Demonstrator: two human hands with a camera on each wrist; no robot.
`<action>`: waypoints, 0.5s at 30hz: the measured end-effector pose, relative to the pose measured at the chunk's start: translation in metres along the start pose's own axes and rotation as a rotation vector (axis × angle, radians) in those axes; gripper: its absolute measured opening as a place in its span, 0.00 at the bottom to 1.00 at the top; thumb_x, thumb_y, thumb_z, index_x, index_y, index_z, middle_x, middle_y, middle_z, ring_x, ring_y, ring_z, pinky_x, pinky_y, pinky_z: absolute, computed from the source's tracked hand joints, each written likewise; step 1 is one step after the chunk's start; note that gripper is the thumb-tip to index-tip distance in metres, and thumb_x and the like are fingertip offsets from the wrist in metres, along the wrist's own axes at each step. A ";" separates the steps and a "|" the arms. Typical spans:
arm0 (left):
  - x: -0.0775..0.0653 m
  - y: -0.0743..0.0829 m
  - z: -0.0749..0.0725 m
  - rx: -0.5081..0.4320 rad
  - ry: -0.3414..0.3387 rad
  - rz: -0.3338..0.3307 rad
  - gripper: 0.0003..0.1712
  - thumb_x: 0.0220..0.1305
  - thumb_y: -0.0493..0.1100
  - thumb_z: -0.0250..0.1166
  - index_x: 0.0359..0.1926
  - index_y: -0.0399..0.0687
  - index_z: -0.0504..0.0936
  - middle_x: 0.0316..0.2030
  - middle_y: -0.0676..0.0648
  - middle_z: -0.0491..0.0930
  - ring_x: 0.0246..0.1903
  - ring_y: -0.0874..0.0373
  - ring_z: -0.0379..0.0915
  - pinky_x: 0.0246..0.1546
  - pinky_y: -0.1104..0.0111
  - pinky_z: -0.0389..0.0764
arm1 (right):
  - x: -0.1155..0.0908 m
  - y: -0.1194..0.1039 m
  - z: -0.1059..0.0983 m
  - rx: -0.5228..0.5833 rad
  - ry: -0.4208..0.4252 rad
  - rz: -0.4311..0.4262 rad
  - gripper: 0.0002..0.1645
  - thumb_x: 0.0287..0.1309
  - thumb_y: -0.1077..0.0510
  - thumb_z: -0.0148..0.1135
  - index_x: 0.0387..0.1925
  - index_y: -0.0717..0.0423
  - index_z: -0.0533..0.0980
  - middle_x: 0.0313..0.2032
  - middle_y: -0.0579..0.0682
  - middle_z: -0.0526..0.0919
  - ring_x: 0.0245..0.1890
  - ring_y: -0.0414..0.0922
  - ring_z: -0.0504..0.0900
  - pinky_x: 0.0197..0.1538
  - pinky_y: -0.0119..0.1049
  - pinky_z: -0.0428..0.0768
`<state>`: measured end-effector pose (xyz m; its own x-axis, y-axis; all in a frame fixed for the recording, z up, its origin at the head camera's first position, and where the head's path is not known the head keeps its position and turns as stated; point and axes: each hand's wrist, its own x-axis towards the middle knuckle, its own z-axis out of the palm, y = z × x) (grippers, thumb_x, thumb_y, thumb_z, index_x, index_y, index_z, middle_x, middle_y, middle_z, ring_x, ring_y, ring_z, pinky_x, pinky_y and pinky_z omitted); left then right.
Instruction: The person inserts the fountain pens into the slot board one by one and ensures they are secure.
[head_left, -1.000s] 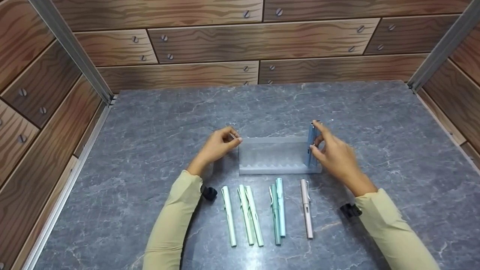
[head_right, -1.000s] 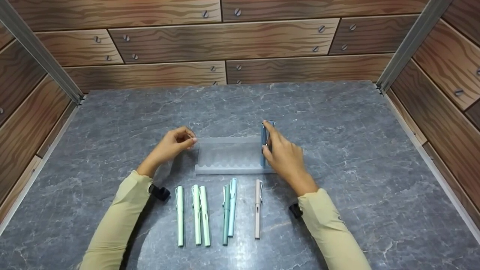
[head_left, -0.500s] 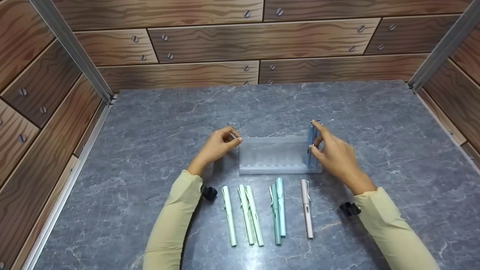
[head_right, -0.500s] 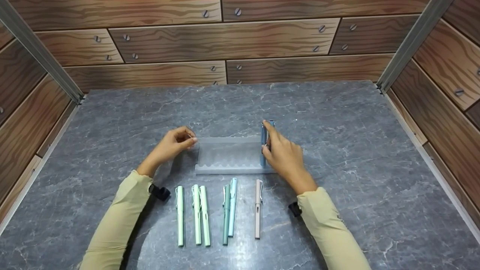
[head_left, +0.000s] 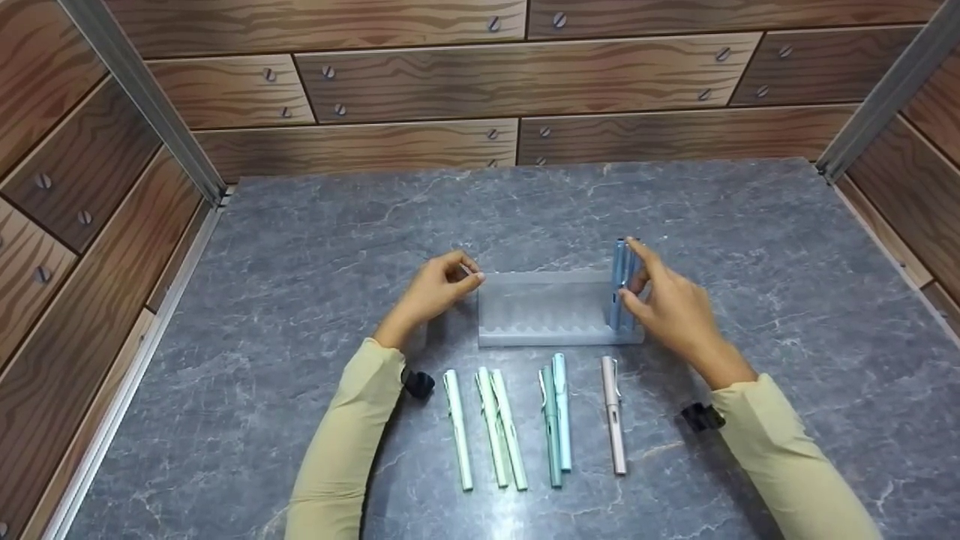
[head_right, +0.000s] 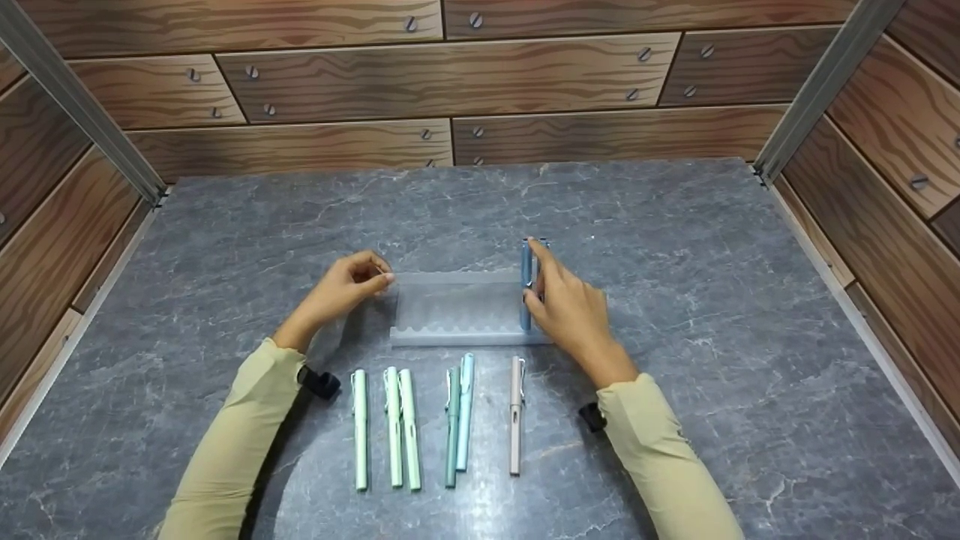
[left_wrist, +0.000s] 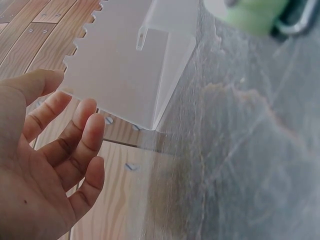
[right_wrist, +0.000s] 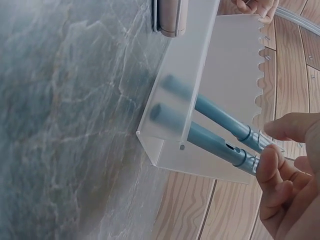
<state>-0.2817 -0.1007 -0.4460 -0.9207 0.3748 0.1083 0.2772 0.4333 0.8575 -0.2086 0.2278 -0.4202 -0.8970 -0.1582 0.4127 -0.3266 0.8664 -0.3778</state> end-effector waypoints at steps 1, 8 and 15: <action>0.000 0.000 0.000 0.000 0.000 -0.001 0.08 0.65 0.45 0.64 0.39 0.45 0.80 0.23 0.52 0.76 0.22 0.63 0.67 0.24 0.72 0.69 | -0.001 0.000 0.000 0.005 -0.002 0.001 0.41 0.54 0.61 0.67 0.68 0.55 0.61 0.29 0.50 0.81 0.19 0.40 0.68 0.24 0.37 0.66; 0.001 -0.001 0.000 0.000 -0.002 0.000 0.10 0.64 0.46 0.65 0.39 0.44 0.80 0.23 0.54 0.76 0.22 0.64 0.67 0.24 0.72 0.69 | -0.008 0.000 -0.003 0.021 -0.027 0.002 0.41 0.53 0.58 0.70 0.66 0.53 0.62 0.31 0.48 0.81 0.20 0.36 0.68 0.24 0.33 0.66; 0.001 -0.001 0.000 -0.002 -0.002 -0.005 0.10 0.64 0.46 0.64 0.39 0.44 0.80 0.24 0.53 0.77 0.23 0.64 0.68 0.24 0.73 0.69 | -0.018 0.000 -0.008 0.069 -0.149 -0.001 0.42 0.53 0.55 0.71 0.67 0.55 0.62 0.34 0.48 0.78 0.22 0.36 0.72 0.24 0.30 0.70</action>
<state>-0.2828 -0.1011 -0.4467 -0.9214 0.3746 0.1031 0.2724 0.4336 0.8589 -0.1899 0.2339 -0.4213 -0.9292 -0.2320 0.2877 -0.3427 0.8322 -0.4358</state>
